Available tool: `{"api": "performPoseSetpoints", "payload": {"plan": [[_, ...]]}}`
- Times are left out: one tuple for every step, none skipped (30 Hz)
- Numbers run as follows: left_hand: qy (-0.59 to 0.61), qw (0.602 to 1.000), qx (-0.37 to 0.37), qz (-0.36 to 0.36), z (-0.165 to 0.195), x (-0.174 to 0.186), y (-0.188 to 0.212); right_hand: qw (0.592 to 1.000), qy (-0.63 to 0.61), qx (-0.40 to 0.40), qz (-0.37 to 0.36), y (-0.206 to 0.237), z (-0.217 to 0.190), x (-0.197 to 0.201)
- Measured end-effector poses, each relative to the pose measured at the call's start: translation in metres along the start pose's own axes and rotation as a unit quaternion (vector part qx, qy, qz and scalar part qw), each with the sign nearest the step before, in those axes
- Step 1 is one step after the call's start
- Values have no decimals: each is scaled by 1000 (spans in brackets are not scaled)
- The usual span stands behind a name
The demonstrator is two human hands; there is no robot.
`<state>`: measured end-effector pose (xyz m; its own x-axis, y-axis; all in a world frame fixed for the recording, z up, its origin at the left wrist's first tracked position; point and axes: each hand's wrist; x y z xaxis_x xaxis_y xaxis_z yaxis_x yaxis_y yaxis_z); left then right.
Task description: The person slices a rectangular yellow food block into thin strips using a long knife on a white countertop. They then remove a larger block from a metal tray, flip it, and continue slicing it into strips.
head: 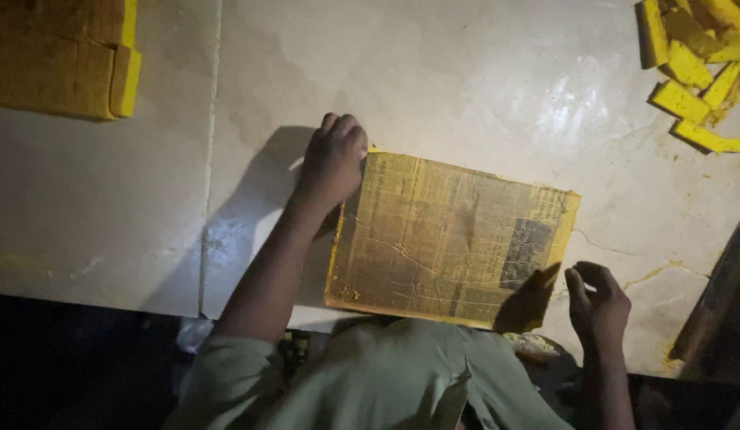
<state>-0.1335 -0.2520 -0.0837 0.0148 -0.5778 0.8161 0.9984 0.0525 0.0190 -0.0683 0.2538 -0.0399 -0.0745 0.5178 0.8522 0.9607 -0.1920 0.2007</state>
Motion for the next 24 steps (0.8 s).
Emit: {"api": "performPoseSetpoints", "payload": {"plan": [[-12, 999, -32, 30, 8, 0, 10, 1000, 0, 4, 10, -1, -2, 2], [-26, 996, -66, 62, 16, 0, 21, 1000, -3, 10, 21, -2, -5, 3], [-35, 995, -75, 58, 27, 1, 31, 999, -43, 25, 20, -3, -10, 4], [-45, 994, -83, 53, 40, 1, 42, 996, -82, 41, 18, -3, -16, 3], [-56, 993, -92, 50, 53, 2, 53, 991, -123, 58, 16, -2, -25, 2], [-23, 998, -63, 0, 68, 3, 67, 992, -107, 64, -1, 0, -35, -2], [11, 998, -35, -50, 83, 3, 79, 993, -91, 71, -19, 2, -46, -7], [-4, 992, 8, -126, 96, 3, 90, 983, -130, 115, -60, 6, -58, -12], [-20, 978, 51, -199, 110, 3, 105, 968, -169, 159, -101, 11, -70, -19], [-35, 957, 94, -271, 125, -1, 120, 953, -175, 185, -162, 17, -81, -25], [49, 969, 67, -233, 144, -10, 127, 947, -158, 189, -206, 23, -89, -30], [133, 971, 39, -193, 163, -22, 133, 938, -140, 192, -251, 29, -96, -33], [214, 965, 10, -151, 180, -32, 141, 931, -104, 236, -257, 35, -98, -34], [244, 958, 11, -151, 199, -43, 150, 921, -68, 279, -263, 41, -97, -34], [274, 950, 13, -151, 220, -55, 158, 912, -55, 316, -255, 44, -92, -30], [303, 941, 14, -152, 239, -65, 168, 901, -42, 353, -247, 48, -83, -26], [330, 933, 38, -135, 255, -72, 179, 889, -28, 389, -238, 49, -69, -20], [357, 925, 60, -117, 271, -79, 190, 890, -98, 389, -215, 46, -53, -12], [385, 913, 83, -102, 287, -85, 198, 887, -168, 384, -194, 41, -33, -2], [390, 916, 67, -61, 300, -90, 206, 880, -236, 374, -174, 35, -9, 7], [396, 917, 50, -21, 309, -93, 216, 880, -323, 282, -206, 26, 16, 16], [401, 915, 32, 19, 316, -95, 223, 865, -403, 186, -233, 13, 43, 27], [370, 927, 52, 26, 321, -97, 230, 837, -475, 87, -256, -2, 70, 38], [338, 938, 72, 31, 324, -98, 238, 809, -536, 34, -240, -20, 96, 49]]}}
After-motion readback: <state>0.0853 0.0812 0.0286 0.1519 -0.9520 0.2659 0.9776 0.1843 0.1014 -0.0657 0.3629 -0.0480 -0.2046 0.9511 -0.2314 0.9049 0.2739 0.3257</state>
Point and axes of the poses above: each hand's wrist, its own y-axis away from the middle knuckle, its own x-axis out of the back of the hand, z = x × y, and after that the axes turned 6 degrees about z, right-handed
